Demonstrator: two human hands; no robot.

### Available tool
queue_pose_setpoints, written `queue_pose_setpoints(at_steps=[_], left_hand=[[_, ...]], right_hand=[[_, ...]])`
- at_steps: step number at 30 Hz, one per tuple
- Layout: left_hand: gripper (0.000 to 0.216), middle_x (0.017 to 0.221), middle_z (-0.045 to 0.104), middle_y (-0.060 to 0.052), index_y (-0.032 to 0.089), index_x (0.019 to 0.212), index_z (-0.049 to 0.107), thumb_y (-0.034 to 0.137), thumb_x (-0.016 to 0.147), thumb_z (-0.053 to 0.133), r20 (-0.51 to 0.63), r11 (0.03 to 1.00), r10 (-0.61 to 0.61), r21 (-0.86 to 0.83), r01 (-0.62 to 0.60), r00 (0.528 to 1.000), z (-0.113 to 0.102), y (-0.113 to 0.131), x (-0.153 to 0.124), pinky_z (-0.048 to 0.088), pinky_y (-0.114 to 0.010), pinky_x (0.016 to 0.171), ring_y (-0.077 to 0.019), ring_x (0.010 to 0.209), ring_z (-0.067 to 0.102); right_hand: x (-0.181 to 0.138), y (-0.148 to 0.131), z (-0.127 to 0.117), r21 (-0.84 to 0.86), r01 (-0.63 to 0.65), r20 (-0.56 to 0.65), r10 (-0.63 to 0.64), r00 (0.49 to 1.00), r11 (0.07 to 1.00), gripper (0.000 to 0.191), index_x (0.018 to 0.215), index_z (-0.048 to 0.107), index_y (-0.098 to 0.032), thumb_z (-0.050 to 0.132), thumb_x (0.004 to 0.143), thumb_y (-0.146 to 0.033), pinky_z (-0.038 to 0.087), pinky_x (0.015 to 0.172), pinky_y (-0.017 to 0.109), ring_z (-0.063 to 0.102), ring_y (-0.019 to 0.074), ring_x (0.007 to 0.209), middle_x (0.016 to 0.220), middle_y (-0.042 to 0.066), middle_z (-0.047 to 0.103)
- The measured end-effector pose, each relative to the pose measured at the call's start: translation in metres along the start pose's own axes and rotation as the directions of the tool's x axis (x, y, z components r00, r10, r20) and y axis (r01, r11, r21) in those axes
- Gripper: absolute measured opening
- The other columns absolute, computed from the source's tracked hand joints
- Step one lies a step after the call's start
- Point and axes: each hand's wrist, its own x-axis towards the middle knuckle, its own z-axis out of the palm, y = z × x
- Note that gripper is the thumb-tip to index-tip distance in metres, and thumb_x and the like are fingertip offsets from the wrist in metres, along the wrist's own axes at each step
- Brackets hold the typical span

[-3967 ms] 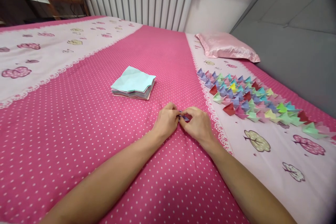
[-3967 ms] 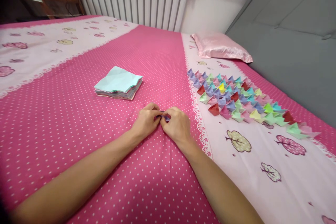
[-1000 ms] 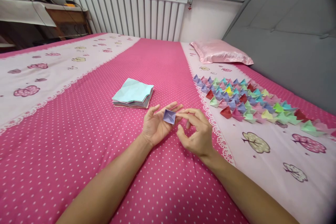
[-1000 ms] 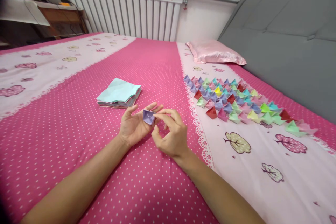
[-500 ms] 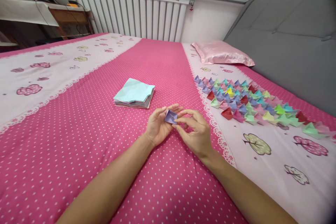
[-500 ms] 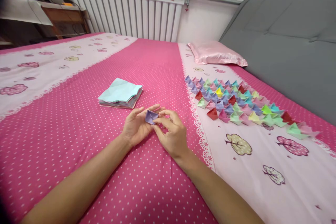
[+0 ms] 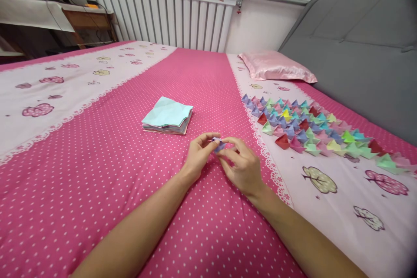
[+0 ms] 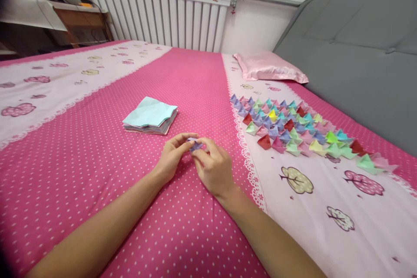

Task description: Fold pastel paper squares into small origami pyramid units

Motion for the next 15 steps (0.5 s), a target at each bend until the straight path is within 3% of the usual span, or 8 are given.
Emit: queue_pose_setpoints(at_steps=[5, 9, 13, 15], left_hand=[[0.016, 0.077, 0.066, -0.003, 0.015, 0.080, 0.069, 0.023, 0.066, 0.071, -0.047, 1.000, -0.002, -0.012, 0.001, 0.999, -0.0005, 0.0005, 0.0004, 0.043, -0.024, 0.066, -0.0124, 0.070, 0.058], [0.015, 0.074, 0.066, -0.002, 0.015, 0.079, 0.069, 0.022, 0.067, 0.071, -0.054, 1.000, 0.007, 0.011, -0.007, 0.998, -0.0002, 0.0011, -0.0004, 0.043, -0.024, 0.065, -0.0126, 0.068, 0.058], [0.016, 0.077, 0.067, -0.003, 0.015, 0.080, 0.069, 0.023, 0.067, 0.070, -0.019, 0.996, 0.053, 0.079, -0.052, 0.998, 0.0000, 0.0004, -0.0011, 0.045, -0.025, 0.069, -0.0138, 0.071, 0.060], [0.017, 0.079, 0.067, -0.004, 0.015, 0.081, 0.068, 0.024, 0.067, 0.071, 0.001, 0.993, 0.063, 0.104, -0.063, 0.998, 0.0001, -0.0005, -0.0012, 0.045, -0.026, 0.070, -0.0146, 0.073, 0.060]], right_hand=[[-0.0010, 0.0000, 0.0005, 0.030, -0.025, 0.040, 0.024, 0.999, 0.999, 0.011, 0.080, 0.068, -0.021, 0.057, 0.079, -0.017, 0.049, 0.070, 0.029, 0.059, 0.0152, 0.077, 0.109, 0.006, 0.062], [-0.0008, -0.0019, 0.0002, 0.094, -0.062, 0.023, 0.060, 0.998, 0.994, 0.011, 0.082, 0.067, -0.021, 0.062, 0.077, -0.029, 0.051, 0.072, 0.032, 0.060, 0.0171, 0.080, 0.108, 0.007, 0.061], [0.0013, -0.0030, -0.0005, 0.196, -0.152, -0.046, 0.164, 0.985, 0.969, 0.011, 0.080, 0.067, -0.021, 0.062, 0.075, -0.030, 0.053, 0.074, 0.034, 0.061, 0.0199, 0.089, 0.101, 0.008, 0.062], [0.0024, -0.0026, -0.0006, 0.225, -0.206, -0.062, 0.225, 0.972, 0.952, 0.010, 0.079, 0.066, -0.020, 0.062, 0.074, -0.027, 0.054, 0.070, 0.033, 0.063, 0.0184, 0.082, 0.098, 0.007, 0.062]])
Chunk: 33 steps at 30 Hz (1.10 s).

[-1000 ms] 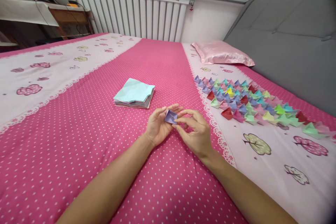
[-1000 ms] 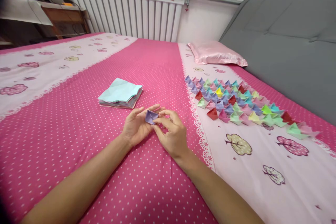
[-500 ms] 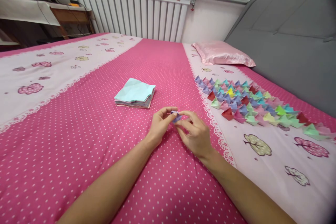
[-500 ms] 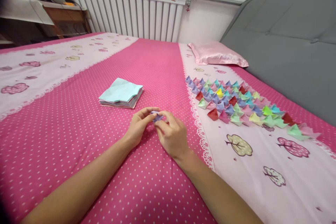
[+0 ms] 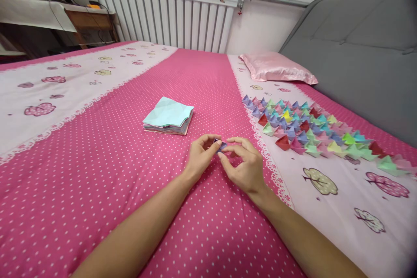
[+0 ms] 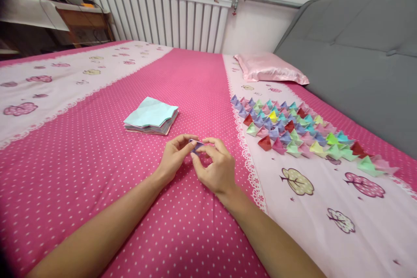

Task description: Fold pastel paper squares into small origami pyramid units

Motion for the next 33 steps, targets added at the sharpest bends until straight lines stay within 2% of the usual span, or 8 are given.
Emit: queue_pose_setpoints(at_steps=[3, 5, 9, 14, 19, 23, 33], left_hand=[[0.018, 0.079, 0.067, -0.005, 0.015, 0.082, 0.068, 0.025, 0.067, 0.070, 0.021, 1.000, 0.009, 0.024, -0.010, 1.000, 0.001, -0.001, 0.000, 0.045, -0.026, 0.068, -0.0153, 0.072, 0.061], [0.019, 0.080, 0.067, -0.005, 0.014, 0.083, 0.068, 0.025, 0.067, 0.070, 0.027, 0.999, 0.015, 0.043, -0.016, 1.000, 0.001, -0.002, -0.001, 0.046, -0.026, 0.067, -0.0155, 0.072, 0.062], [0.022, 0.081, 0.067, -0.006, 0.013, 0.086, 0.067, 0.026, 0.068, 0.070, 0.060, 0.997, 0.004, 0.074, -0.008, 0.998, 0.001, -0.003, -0.002, 0.047, -0.027, 0.068, -0.0163, 0.073, 0.062], [0.027, 0.083, 0.069, -0.007, 0.013, 0.089, 0.067, 0.027, 0.067, 0.072, 0.142, 1.000, -0.023, 0.001, 0.023, 0.990, 0.003, -0.003, -0.003, 0.048, -0.028, 0.073, -0.0166, 0.076, 0.063], [0.035, 0.089, 0.071, -0.009, 0.013, 0.096, 0.068, 0.027, 0.065, 0.074, 0.201, 0.996, -0.073, -0.044, 0.083, 0.977, 0.004, -0.004, -0.004, 0.047, -0.032, 0.081, -0.0185, 0.082, 0.065], [0.046, 0.093, 0.071, -0.011, 0.011, 0.106, 0.064, 0.030, 0.066, 0.074, 0.256, 0.990, -0.118, -0.050, 0.135, 0.959, 0.002, -0.007, -0.004, 0.046, -0.034, 0.085, -0.0200, 0.085, 0.065], [0.044, 0.093, 0.071, -0.011, 0.010, 0.103, 0.065, 0.028, 0.064, 0.075, 0.260, 0.991, -0.120, -0.025, 0.131, 0.958, 0.000, -0.011, -0.001, 0.048, -0.031, 0.082, -0.0191, 0.085, 0.065]], right_hand=[[0.001, 0.001, 0.001, 0.007, -0.063, 0.002, 0.063, 0.998, 0.998, 0.013, 0.081, 0.067, -0.019, 0.062, 0.072, -0.025, 0.054, 0.063, 0.031, 0.060, 0.0129, 0.062, 0.097, 0.008, 0.063], [0.001, 0.002, 0.002, -0.011, -0.091, 0.012, 0.092, 0.996, 0.996, 0.015, 0.082, 0.068, -0.018, 0.062, 0.070, -0.026, 0.054, 0.061, 0.030, 0.058, 0.0114, 0.057, 0.098, 0.008, 0.063], [0.000, 0.004, 0.004, -0.065, -0.133, 0.026, 0.135, 0.991, 0.989, 0.015, 0.079, 0.070, -0.018, 0.062, 0.071, -0.027, 0.054, 0.063, 0.032, 0.061, 0.0141, 0.062, 0.098, 0.008, 0.064], [0.000, 0.009, 0.005, -0.113, -0.186, 0.014, 0.188, 0.982, 0.976, 0.015, 0.079, 0.072, -0.020, 0.059, 0.074, -0.027, 0.053, 0.065, 0.033, 0.063, 0.0171, 0.070, 0.100, 0.008, 0.066], [0.000, 0.013, 0.004, -0.109, -0.168, -0.039, 0.165, 0.985, 0.980, 0.016, 0.081, 0.072, -0.018, 0.060, 0.073, -0.024, 0.052, 0.078, 0.036, 0.064, 0.0222, 0.089, 0.101, 0.009, 0.066], [0.000, 0.014, 0.005, -0.109, -0.150, -0.055, 0.145, 0.988, 0.983, 0.017, 0.083, 0.073, -0.019, 0.059, 0.072, -0.021, 0.052, 0.081, 0.038, 0.062, 0.0228, 0.092, 0.100, 0.009, 0.066], [0.001, 0.015, 0.006, -0.137, -0.120, -0.012, 0.119, 0.993, 0.983, 0.018, 0.082, 0.071, -0.019, 0.057, 0.072, -0.018, 0.051, 0.083, 0.040, 0.062, 0.0245, 0.096, 0.104, 0.010, 0.066]])
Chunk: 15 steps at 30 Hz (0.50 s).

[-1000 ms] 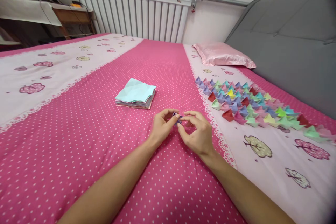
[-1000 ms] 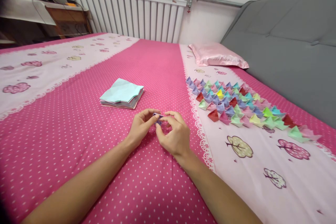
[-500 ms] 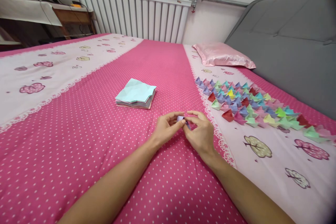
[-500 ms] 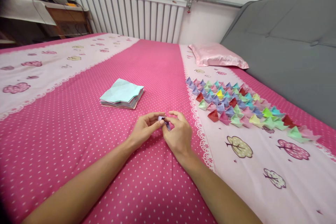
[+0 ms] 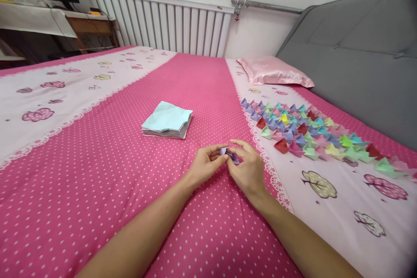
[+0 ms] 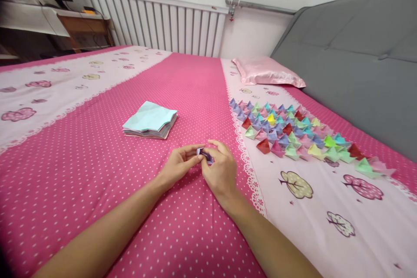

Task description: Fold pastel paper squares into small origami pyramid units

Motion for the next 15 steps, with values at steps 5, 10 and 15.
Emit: queue_pose_setpoints(at_steps=[5, 10, 15], left_hand=[[0.038, 0.092, 0.070, -0.010, 0.010, 0.097, 0.067, 0.034, 0.067, 0.072, 0.029, 0.999, 0.025, 0.025, -0.025, 0.999, -0.0007, -0.0017, 0.0007, 0.048, -0.029, 0.080, -0.0183, 0.084, 0.065], [0.036, 0.089, 0.070, -0.009, 0.011, 0.094, 0.068, 0.036, 0.069, 0.070, 0.066, 0.998, 0.019, 0.053, -0.022, 0.998, -0.0018, -0.0018, 0.0008, 0.048, -0.029, 0.079, -0.0189, 0.085, 0.064], [0.035, 0.087, 0.070, -0.010, 0.011, 0.093, 0.067, 0.035, 0.068, 0.071, 0.052, 1.000, 0.004, 0.019, -0.005, 0.999, -0.0020, -0.0015, 0.0016, 0.049, -0.028, 0.077, -0.0191, 0.084, 0.064]], right_hand=[[-0.0004, -0.0016, -0.0008, 0.048, 0.018, -0.044, -0.016, 0.999, 0.999, 0.017, 0.083, 0.070, -0.020, 0.057, 0.072, -0.015, 0.050, 0.084, 0.038, 0.061, 0.0227, 0.095, 0.101, 0.008, 0.066], [-0.0003, -0.0022, -0.0010, 0.061, 0.015, -0.038, -0.013, 0.999, 0.998, 0.019, 0.084, 0.070, -0.021, 0.057, 0.072, -0.014, 0.050, 0.084, 0.038, 0.061, 0.0224, 0.094, 0.101, 0.008, 0.066], [0.0002, -0.0041, -0.0012, 0.058, 0.009, -0.025, -0.007, 1.000, 0.998, 0.019, 0.085, 0.070, -0.020, 0.057, 0.072, -0.014, 0.050, 0.084, 0.037, 0.061, 0.0219, 0.094, 0.100, 0.008, 0.066]])
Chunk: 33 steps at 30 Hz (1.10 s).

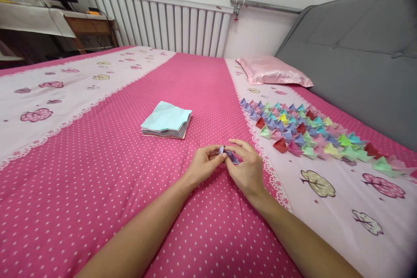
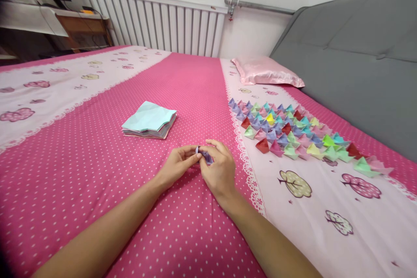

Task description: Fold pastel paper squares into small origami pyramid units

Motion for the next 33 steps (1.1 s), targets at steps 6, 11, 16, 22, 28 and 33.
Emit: queue_pose_setpoints(at_steps=[6, 11, 16, 22, 28, 33], left_hand=[[0.033, 0.089, 0.070, -0.010, 0.010, 0.091, 0.066, 0.029, 0.066, 0.074, -0.082, 0.998, 0.021, -0.051, -0.025, 0.996, 0.0013, 0.0021, -0.0003, 0.048, -0.028, 0.076, -0.0170, 0.080, 0.065], [0.032, 0.090, 0.071, -0.010, 0.011, 0.091, 0.066, 0.028, 0.065, 0.074, -0.095, 0.998, 0.031, -0.044, -0.035, 0.995, 0.0012, 0.0037, -0.0007, 0.048, -0.028, 0.078, -0.0165, 0.080, 0.065], [0.035, 0.091, 0.071, -0.010, 0.010, 0.092, 0.066, 0.029, 0.064, 0.075, -0.112, 0.999, 0.023, -0.035, -0.027, 0.993, 0.0006, 0.0046, -0.0001, 0.048, -0.029, 0.079, -0.0168, 0.081, 0.065], [0.035, 0.087, 0.071, -0.009, 0.010, 0.090, 0.066, 0.029, 0.061, 0.077, -0.144, 0.999, 0.013, -0.040, -0.019, 0.990, 0.0000, 0.0061, -0.0003, 0.048, -0.030, 0.080, -0.0157, 0.079, 0.065], [0.037, 0.090, 0.071, -0.010, 0.010, 0.092, 0.066, 0.029, 0.062, 0.076, -0.126, 0.999, 0.001, -0.036, -0.006, 0.992, 0.0001, 0.0062, -0.0016, 0.048, -0.031, 0.081, -0.0171, 0.082, 0.065], [0.041, 0.092, 0.071, -0.011, 0.010, 0.096, 0.065, 0.030, 0.062, 0.076, -0.118, 1.000, -0.016, -0.022, 0.013, 0.993, 0.0002, 0.0058, -0.0024, 0.049, -0.030, 0.079, -0.0180, 0.084, 0.065]], right_hand=[[0.0015, -0.0002, -0.0016, -0.028, -0.012, -0.024, 0.011, 1.000, 1.000, 0.018, 0.085, 0.070, -0.019, 0.059, 0.071, -0.020, 0.049, 0.085, 0.037, 0.062, 0.0222, 0.093, 0.099, 0.008, 0.067], [0.0029, -0.0013, -0.0032, -0.050, -0.034, -0.023, 0.033, 0.999, 0.998, 0.014, 0.078, 0.071, -0.018, 0.060, 0.070, -0.023, 0.049, 0.086, 0.038, 0.062, 0.0231, 0.092, 0.098, 0.009, 0.067], [0.0040, -0.0006, -0.0037, -0.079, -0.056, 0.009, 0.057, 0.998, 0.995, 0.012, 0.074, 0.072, -0.019, 0.061, 0.070, -0.024, 0.049, 0.084, 0.040, 0.063, 0.0235, 0.090, 0.096, 0.008, 0.069], [0.0052, 0.0059, -0.0048, -0.124, -0.044, 0.087, 0.055, 0.995, 0.991, 0.016, 0.072, 0.073, -0.022, 0.059, 0.076, -0.031, 0.048, 0.083, 0.042, 0.064, 0.0236, 0.090, 0.097, 0.006, 0.070], [0.0072, 0.0082, -0.0062, -0.179, 0.027, 0.145, -0.001, 0.989, 0.984, 0.013, 0.074, 0.072, -0.024, 0.060, 0.076, -0.028, 0.046, 0.085, 0.045, 0.063, 0.0250, 0.094, 0.104, 0.006, 0.069], [0.0083, 0.0071, -0.0070, -0.204, 0.061, 0.198, -0.020, 0.980, 0.977, 0.013, 0.075, 0.073, -0.023, 0.060, 0.074, -0.025, 0.044, 0.088, 0.046, 0.062, 0.0256, 0.098, 0.110, 0.007, 0.067]])
